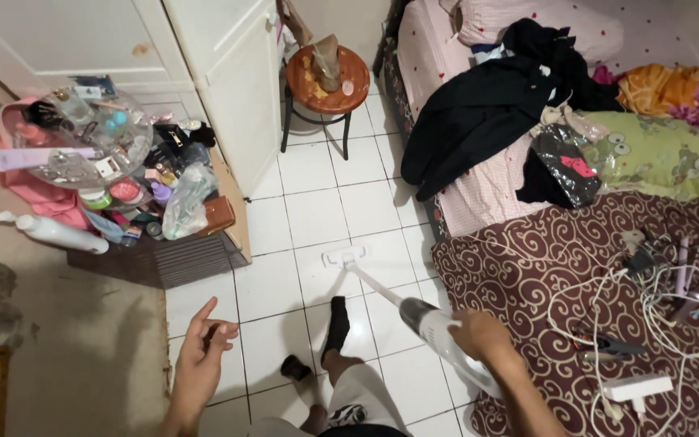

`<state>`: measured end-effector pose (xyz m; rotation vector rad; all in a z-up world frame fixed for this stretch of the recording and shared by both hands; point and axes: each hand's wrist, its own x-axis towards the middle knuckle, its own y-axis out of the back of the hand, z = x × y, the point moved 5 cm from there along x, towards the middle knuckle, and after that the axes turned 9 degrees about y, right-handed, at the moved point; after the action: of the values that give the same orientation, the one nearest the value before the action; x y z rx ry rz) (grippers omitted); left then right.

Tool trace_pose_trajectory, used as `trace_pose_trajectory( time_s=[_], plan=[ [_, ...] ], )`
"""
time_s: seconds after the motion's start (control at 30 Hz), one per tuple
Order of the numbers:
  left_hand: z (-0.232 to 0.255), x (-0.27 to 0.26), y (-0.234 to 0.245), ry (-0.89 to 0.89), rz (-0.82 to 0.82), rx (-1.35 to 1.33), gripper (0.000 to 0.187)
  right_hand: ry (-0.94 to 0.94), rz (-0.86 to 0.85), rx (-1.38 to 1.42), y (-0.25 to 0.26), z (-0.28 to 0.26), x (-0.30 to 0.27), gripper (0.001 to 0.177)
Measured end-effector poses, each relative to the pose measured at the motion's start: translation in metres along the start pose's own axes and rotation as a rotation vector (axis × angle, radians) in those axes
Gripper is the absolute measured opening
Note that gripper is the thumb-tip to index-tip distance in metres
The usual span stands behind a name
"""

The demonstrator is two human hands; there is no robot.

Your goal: The person cleans the tiled floor using a handheld vacuum cleaner, detaches the dust container, and vacuums around the furniture.

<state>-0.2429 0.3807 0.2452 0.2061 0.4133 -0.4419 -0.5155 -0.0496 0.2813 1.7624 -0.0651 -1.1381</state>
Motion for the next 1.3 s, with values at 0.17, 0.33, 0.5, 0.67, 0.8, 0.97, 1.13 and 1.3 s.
trace_pose_trajectory(
  time_s=[0.17,0.33,0.5,0.67,0.8,0.97,1.13,1.3],
  plan=[
    [0.000,-0.008,-0.009,0.030,-0.027,0.021,0.060,0.035,0.089,0.342,-0.036,-0.034,0.057,0.047],
    [0.005,-0.010,-0.009,0.037,-0.015,0.041,0.061,0.092,0.168,0.583,-0.083,-0.056,0.114,0.047],
    [-0.004,-0.014,0.004,-0.062,0.010,0.005,0.059,0.157,0.073,0.446,-0.066,-0.067,0.060,0.047],
    [-0.015,-0.021,0.011,-0.003,0.054,-0.036,0.062,0.080,-0.143,0.214,-0.021,-0.089,-0.009,0.046],
    [-0.014,-0.028,0.009,0.049,0.065,-0.038,0.062,0.360,0.144,0.127,-0.036,-0.123,0.025,0.040],
    [-0.008,-0.032,0.007,-0.003,0.069,-0.012,0.061,0.228,0.174,0.249,-0.098,-0.148,0.092,0.043],
    [-0.007,-0.036,0.017,-0.021,0.076,-0.011,0.060,0.238,0.220,0.198,-0.096,-0.117,0.100,0.042],
    [-0.016,-0.035,0.028,0.046,0.116,-0.013,0.061,0.097,0.046,0.058,-0.029,-0.050,0.030,0.040]
  ],
)
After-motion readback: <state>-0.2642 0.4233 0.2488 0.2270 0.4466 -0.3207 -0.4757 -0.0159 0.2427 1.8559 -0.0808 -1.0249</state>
